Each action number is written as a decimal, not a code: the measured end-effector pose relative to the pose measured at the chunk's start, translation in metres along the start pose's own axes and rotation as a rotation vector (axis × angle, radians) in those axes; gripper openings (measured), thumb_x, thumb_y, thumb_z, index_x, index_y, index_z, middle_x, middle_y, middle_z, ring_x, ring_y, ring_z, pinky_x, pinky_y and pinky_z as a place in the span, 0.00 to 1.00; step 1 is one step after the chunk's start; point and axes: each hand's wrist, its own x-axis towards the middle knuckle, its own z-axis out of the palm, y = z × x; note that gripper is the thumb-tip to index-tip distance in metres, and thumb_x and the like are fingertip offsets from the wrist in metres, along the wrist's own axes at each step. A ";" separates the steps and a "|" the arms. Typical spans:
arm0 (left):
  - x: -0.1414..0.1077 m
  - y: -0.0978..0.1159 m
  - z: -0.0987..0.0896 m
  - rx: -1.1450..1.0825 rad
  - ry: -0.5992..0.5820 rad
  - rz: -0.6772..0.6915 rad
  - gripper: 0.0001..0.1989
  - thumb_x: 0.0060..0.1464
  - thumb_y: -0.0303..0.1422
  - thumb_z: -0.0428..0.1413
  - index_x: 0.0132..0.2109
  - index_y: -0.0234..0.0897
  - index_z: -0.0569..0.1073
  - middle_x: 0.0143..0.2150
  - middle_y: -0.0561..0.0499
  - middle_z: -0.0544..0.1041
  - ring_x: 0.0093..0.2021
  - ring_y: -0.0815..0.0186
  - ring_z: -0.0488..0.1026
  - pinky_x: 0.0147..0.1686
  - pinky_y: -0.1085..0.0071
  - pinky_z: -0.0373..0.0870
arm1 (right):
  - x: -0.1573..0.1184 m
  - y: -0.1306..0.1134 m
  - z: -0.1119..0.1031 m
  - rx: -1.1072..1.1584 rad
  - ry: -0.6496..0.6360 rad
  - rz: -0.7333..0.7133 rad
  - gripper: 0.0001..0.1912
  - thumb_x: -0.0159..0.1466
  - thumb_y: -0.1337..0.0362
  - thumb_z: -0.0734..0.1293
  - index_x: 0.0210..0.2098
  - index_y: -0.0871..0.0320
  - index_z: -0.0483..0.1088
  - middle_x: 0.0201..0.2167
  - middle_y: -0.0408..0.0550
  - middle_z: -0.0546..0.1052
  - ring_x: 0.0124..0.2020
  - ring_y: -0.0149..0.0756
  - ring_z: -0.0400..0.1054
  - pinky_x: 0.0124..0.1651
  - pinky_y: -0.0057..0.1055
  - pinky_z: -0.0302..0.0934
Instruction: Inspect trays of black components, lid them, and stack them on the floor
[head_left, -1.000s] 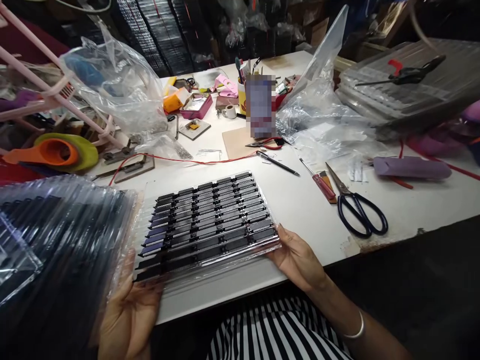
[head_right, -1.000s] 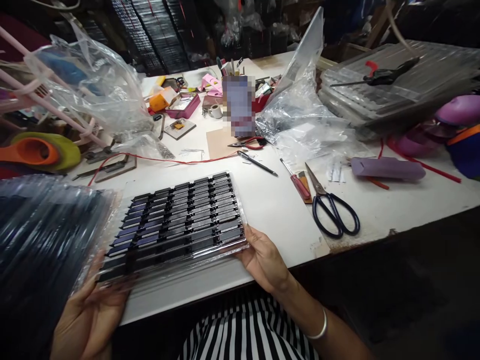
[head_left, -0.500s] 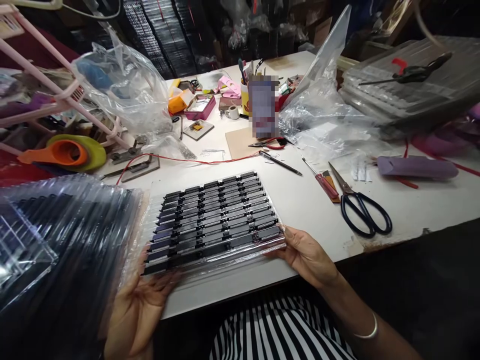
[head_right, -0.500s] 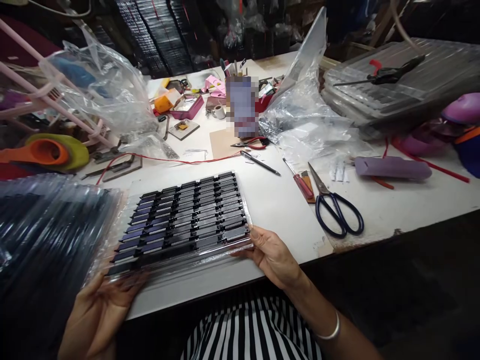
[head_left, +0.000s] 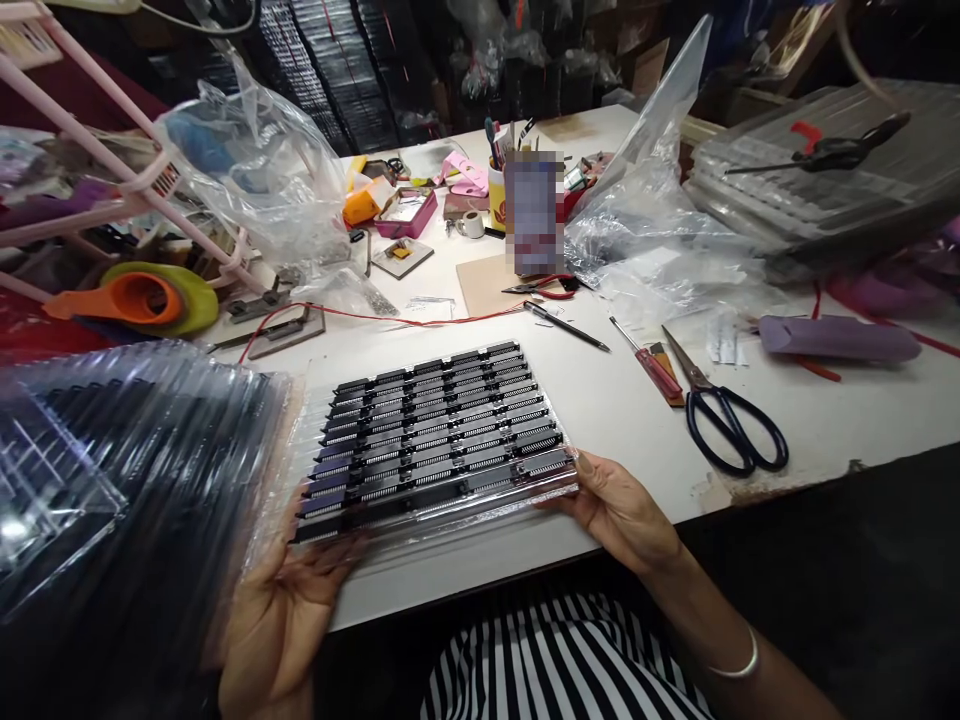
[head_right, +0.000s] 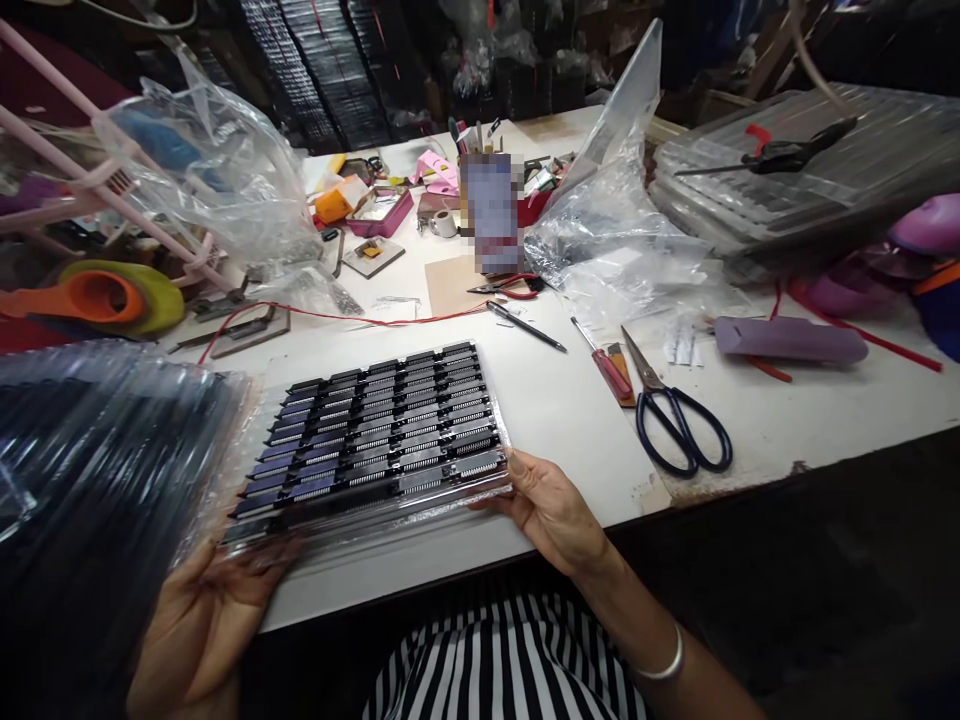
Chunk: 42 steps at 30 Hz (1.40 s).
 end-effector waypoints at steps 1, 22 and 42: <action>0.000 0.000 0.000 -0.001 0.002 0.001 0.22 0.61 0.32 0.45 0.60 0.49 0.66 0.47 0.48 0.79 0.42 0.56 0.78 0.41 0.57 0.77 | 0.000 0.000 0.000 0.002 0.001 -0.001 0.13 0.67 0.58 0.62 0.41 0.59 0.75 0.41 0.50 0.77 0.42 0.36 0.69 0.47 0.35 0.65; -0.006 -0.010 -0.009 0.089 -0.195 0.095 0.25 0.62 0.30 0.47 0.65 0.38 0.56 0.43 0.40 0.80 0.38 0.58 0.79 0.42 0.60 0.75 | -0.004 0.005 -0.007 -0.015 0.093 0.009 0.13 0.68 0.60 0.60 0.42 0.56 0.76 0.44 0.49 0.78 0.45 0.39 0.72 0.49 0.38 0.69; -0.020 0.011 0.017 0.139 -0.126 0.119 0.20 0.63 0.33 0.46 0.60 0.34 0.61 0.37 0.44 0.81 0.35 0.58 0.80 0.38 0.60 0.77 | -0.005 0.000 -0.013 -0.284 0.046 -0.062 0.16 0.67 0.56 0.61 0.42 0.58 0.76 0.41 0.53 0.80 0.40 0.41 0.75 0.38 0.32 0.71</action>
